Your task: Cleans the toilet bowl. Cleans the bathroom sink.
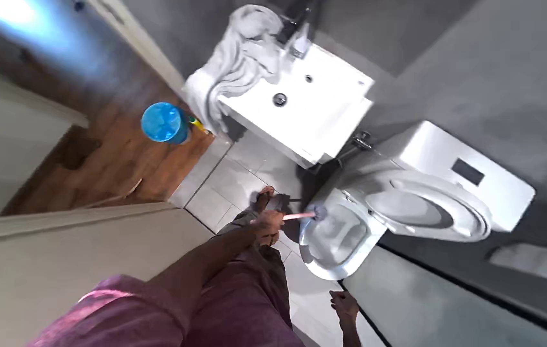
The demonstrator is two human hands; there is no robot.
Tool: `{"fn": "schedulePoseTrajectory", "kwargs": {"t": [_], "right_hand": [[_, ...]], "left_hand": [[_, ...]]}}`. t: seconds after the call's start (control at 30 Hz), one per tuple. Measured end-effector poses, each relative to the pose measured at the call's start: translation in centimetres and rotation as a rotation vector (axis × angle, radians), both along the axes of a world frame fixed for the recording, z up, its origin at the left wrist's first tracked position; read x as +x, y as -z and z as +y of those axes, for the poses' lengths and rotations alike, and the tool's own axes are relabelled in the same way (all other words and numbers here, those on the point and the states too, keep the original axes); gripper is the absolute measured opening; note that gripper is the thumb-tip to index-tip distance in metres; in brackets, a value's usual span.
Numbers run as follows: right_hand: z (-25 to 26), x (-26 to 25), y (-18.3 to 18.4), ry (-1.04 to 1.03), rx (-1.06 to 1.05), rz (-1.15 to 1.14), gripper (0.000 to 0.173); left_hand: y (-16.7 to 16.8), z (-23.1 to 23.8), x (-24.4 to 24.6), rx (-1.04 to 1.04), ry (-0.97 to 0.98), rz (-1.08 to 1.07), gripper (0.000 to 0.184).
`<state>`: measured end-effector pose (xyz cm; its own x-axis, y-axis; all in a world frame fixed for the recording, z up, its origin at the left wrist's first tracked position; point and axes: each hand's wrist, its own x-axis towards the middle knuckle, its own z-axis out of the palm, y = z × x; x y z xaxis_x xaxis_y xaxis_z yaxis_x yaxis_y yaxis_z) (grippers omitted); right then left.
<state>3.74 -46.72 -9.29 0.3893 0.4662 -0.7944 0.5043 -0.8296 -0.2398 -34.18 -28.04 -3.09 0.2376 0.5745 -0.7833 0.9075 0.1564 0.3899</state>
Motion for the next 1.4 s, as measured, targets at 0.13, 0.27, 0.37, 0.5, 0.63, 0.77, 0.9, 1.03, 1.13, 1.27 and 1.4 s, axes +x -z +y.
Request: {"fn": "schedulePoseTrajectory", "kwargs": {"t": [0.13, 0.27, 0.37, 0.5, 0.63, 0.77, 0.9, 1.03, 1.13, 1.27, 1.4], "right_hand": [[5.7, -3.9, 0.1, -0.472, -0.106, 0.012, 0.019], [15.8, -11.9, -2.2, -0.578, -0.047, 0.014, 0.016], [23.3, -20.8, -4.4, -0.618, -0.007, 0.005, 0.014], [30.6, -35.4, -4.1, -0.836, -0.048, 0.036, 0.015], [35.6, -52.2, -1.3, -1.056, -0.142, 0.13, 0.02], [38.1, -69.8, 1.3, -1.123, -0.097, 0.325, 0.027], [41.9, -85.6, 1.4, -1.236, 0.019, 0.338, 0.033], [48.8, -97.3, 0.2, -1.27, 0.395, 0.199, 0.032], [53.9, -101.6, -1.5, -1.273, 0.707, 0.195, 0.09], [52.1, -101.2, -2.0, -1.474, 0.7, 0.255, 0.106], [44.2, -93.5, 3.1, -1.395, 0.2, 0.392, 0.05]], "left_hand": [[-0.4, -1.4, -12.3, -0.027, -0.452, 0.124, 0.042], [2.9, -3.6, -24.6, 0.039, -0.857, 0.163, 0.044], [6.6, -4.5, -32.9, 0.016, -1.111, 0.152, 0.044], [8.0, -2.4, -43.7, -0.118, -1.312, 0.084, 0.044], [11.7, -1.1, -52.7, -0.228, -1.364, 0.031, 0.044], [14.8, -3.5, -57.7, -0.298, -1.414, -0.001, 0.043], [15.9, -8.3, -60.2, -0.318, -1.483, -0.031, 0.045], [15.3, -13.1, -61.9, -0.323, -1.56, 0.005, 0.044], [15.5, -15.4, -61.6, -0.195, -1.774, -0.034, 0.041], [15.7, -15.0, -62.9, -0.064, -2.029, -0.15, 0.047], [18.1, -11.5, -67.2, -0.271, -2.095, -0.087, 0.038]]}}
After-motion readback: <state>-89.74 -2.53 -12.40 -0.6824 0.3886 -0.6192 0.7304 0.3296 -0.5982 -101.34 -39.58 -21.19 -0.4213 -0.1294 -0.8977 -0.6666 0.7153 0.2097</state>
